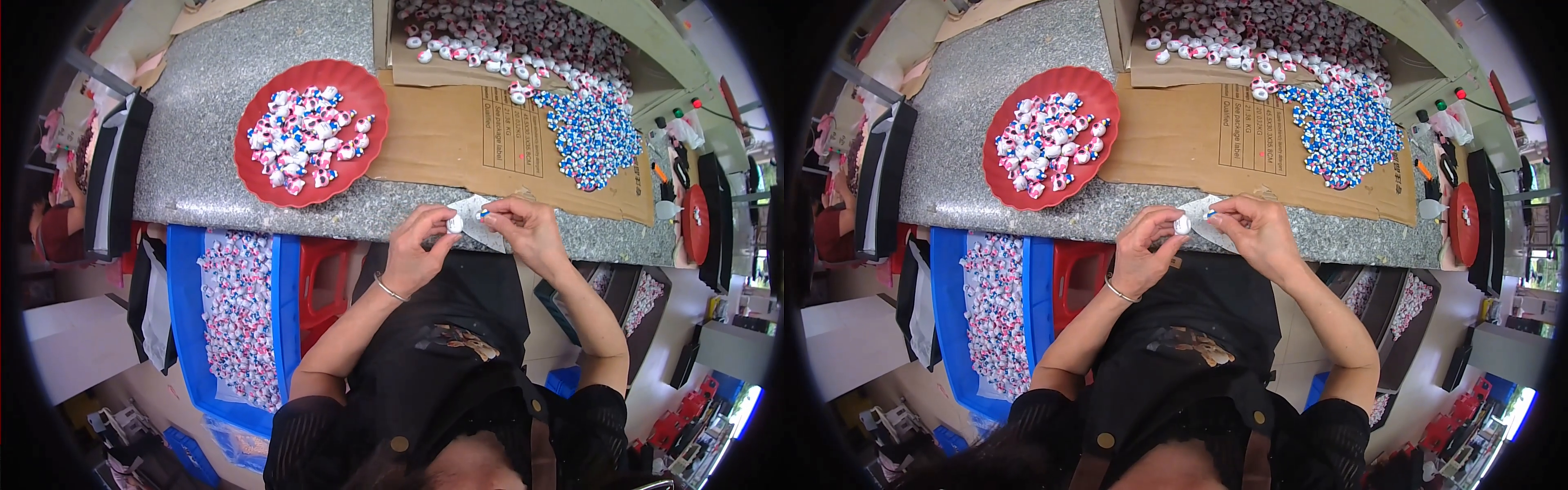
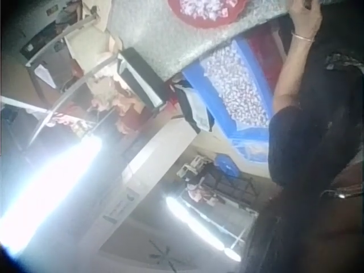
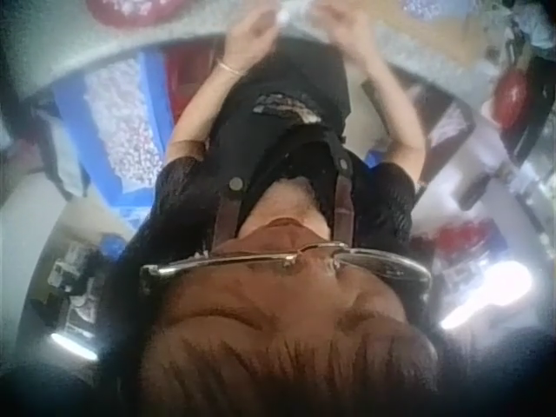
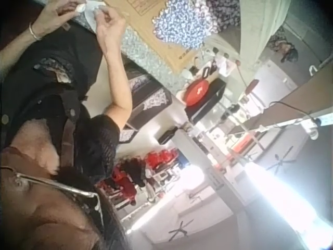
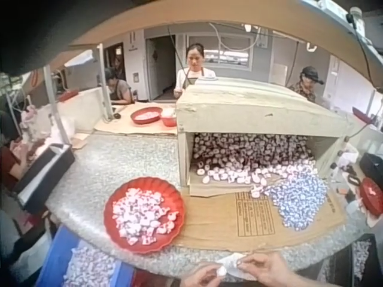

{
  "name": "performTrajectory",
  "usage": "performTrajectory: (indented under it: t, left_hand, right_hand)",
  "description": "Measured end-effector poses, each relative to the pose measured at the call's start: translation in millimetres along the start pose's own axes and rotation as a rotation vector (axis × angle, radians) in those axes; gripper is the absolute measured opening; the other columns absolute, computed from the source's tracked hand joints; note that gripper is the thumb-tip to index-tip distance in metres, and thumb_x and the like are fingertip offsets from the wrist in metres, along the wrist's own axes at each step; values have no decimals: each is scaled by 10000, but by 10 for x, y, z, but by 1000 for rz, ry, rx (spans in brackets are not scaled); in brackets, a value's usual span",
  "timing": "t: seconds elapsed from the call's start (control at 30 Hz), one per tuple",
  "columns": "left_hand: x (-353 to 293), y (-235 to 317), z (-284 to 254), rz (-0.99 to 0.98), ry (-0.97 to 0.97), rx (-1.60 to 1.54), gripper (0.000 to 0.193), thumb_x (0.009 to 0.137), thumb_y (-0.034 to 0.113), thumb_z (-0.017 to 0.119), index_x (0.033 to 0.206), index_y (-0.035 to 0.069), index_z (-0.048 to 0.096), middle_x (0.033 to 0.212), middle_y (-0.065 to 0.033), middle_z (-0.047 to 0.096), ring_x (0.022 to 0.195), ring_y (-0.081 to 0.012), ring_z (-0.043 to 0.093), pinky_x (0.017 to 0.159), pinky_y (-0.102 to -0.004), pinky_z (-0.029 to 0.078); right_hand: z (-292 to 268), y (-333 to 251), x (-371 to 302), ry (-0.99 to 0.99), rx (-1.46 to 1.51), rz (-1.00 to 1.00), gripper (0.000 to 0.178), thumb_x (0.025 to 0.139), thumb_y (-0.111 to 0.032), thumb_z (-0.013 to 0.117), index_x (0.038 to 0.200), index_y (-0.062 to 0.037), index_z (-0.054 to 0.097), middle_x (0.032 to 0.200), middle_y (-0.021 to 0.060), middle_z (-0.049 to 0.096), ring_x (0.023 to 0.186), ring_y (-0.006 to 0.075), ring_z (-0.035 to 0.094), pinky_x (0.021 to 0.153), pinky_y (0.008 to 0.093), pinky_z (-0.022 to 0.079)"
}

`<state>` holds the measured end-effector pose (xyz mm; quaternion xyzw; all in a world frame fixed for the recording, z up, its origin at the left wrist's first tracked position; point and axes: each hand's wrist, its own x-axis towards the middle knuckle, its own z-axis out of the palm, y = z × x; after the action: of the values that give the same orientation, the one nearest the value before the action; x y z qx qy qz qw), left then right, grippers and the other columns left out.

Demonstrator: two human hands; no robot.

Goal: The person assembles small figurines by attaching small accessories onto figurine bodies by hand and placing the assembled pieces onto a red tray.

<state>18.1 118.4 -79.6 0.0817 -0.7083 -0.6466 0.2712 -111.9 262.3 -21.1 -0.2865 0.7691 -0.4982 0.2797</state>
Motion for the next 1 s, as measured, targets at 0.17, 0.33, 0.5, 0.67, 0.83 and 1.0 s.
performTrajectory:
  t: [0.17,0.33,0.5,0.67,0.83,1.0]
  left_hand:
    - [-5,75,87,76,-28,-1,286,775,-73,683,1051,-18,632,1010,-115,622,872,-169,652,714,-264,571]
    - [108,202,-131,-224,-389,-315,264,902,1,584,1162,-21,621,982,-114,642,803,-149,668,716,-242,550]
    - [245,364,-49,-260,-514,-237,242,950,70,525,1146,-10,645,927,-67,628,670,-89,598,601,-205,498]
    - [365,422,148,-299,-503,-194,250,942,66,523,1155,-11,627,906,-46,618,701,-77,597,589,-212,470]
    - [752,343,210,-53,-439,210,275,936,39,515,1196,-7,592,1088,-70,601,915,-135,610,778,-246,503]
    - [871,502,-121,-126,-224,286,237,940,44,509,1140,-48,596,1124,-93,566,902,-165,613,801,-276,524]
  right_hand:
    - [-10,-72,-119,-103,293,118,104,850,-40,670,941,9,674,790,49,666,714,69,596,628,229,476]
    - [-48,-235,-208,-95,-128,-264,109,814,-44,694,919,-16,684,759,73,654,677,141,622,604,263,474]
    - [-78,-173,-285,-55,-149,-420,86,797,-49,698,880,-30,684,730,91,622,627,219,611,548,308,459]
    - [-237,-128,-324,82,-132,-515,83,801,-28,691,877,-3,671,755,85,645,685,180,628,603,286,473]
    - [-794,387,-530,181,296,-20,133,851,-94,676,959,-21,647,824,11,673,738,86,612,670,249,485]
    - [-2287,1060,-1011,963,297,-36,172,857,-151,653,982,-33,661,854,2,651,761,73,568,718,229,450]
